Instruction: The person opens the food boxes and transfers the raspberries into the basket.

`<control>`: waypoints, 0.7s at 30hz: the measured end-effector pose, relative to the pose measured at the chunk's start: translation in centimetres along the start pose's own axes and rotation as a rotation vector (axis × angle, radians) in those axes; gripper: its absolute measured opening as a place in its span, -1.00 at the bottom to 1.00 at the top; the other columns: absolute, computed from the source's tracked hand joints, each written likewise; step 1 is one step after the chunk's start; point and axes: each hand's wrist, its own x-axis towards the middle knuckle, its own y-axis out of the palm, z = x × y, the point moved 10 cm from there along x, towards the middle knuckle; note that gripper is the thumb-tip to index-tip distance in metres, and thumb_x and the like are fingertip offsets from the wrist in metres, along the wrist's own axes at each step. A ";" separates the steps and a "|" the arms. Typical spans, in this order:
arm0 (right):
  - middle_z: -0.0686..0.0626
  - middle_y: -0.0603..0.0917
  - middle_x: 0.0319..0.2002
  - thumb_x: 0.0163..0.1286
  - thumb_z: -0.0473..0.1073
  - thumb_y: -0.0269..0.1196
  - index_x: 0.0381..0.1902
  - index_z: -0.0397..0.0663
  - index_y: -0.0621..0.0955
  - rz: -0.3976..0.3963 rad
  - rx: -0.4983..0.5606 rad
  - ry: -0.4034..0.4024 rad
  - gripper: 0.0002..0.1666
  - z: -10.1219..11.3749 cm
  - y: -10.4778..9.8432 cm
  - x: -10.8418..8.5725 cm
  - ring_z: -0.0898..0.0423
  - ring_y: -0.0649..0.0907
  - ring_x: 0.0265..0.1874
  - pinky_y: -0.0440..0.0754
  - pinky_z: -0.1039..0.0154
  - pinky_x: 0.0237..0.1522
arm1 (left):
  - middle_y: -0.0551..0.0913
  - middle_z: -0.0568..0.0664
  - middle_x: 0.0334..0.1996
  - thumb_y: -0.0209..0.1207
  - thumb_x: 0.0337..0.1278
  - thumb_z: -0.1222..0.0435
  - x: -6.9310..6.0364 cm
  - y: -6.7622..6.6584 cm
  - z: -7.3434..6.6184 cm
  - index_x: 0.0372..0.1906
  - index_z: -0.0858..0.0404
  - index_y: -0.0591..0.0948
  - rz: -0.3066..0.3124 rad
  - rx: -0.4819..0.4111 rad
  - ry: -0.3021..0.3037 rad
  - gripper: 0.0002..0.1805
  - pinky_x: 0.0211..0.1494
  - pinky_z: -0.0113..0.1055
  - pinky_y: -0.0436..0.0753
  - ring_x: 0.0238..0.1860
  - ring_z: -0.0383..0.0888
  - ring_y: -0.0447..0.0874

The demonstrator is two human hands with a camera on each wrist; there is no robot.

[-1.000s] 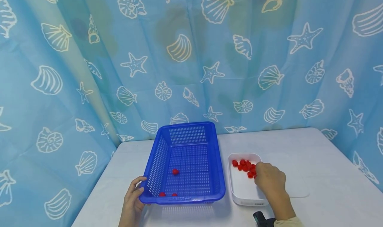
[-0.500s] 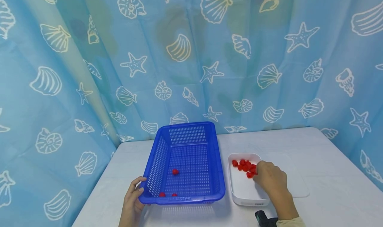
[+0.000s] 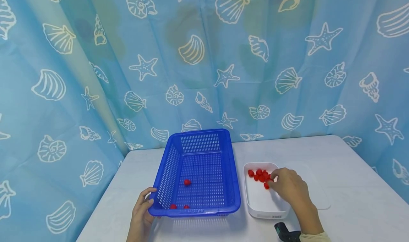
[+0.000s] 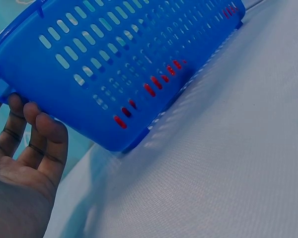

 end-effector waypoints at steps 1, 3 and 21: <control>-0.08 0.61 -0.37 0.18 -0.15 0.46 -0.03 -0.29 0.68 -0.003 0.010 -0.002 -0.56 0.1 -0.1 0.0 0.01 0.53 -0.39 0.61 0.14 -0.43 | 0.50 0.22 0.01 0.06 0.34 0.27 0.0 0.0 0.0 0.26 0.25 0.41 0.003 0.004 0.001 -0.57 -0.42 -0.28 0.58 -0.32 -0.06 0.59; -0.08 0.59 -0.37 0.20 -0.15 0.44 -0.01 -0.27 0.68 -0.011 0.031 -0.002 -0.56 0.2 -0.3 -0.2 0.01 0.52 -0.38 0.60 0.15 -0.42 | 0.49 0.22 0.01 0.05 0.34 0.27 0.0 0.1 0.0 0.26 0.26 0.40 0.006 0.009 0.003 -0.57 -0.41 -0.28 0.58 -0.32 -0.06 0.59; -0.02 0.44 -0.56 0.30 -0.12 0.37 0.05 -0.22 0.66 -0.108 0.141 -0.081 -0.58 3.3 -1.9 -1.8 0.04 0.44 -0.52 0.41 0.23 -0.54 | 0.49 0.18 0.04 0.09 0.32 0.23 -0.1 -0.1 0.1 0.26 0.21 0.42 -0.035 0.018 -0.043 -0.56 -0.39 -0.24 0.59 -0.25 0.00 0.60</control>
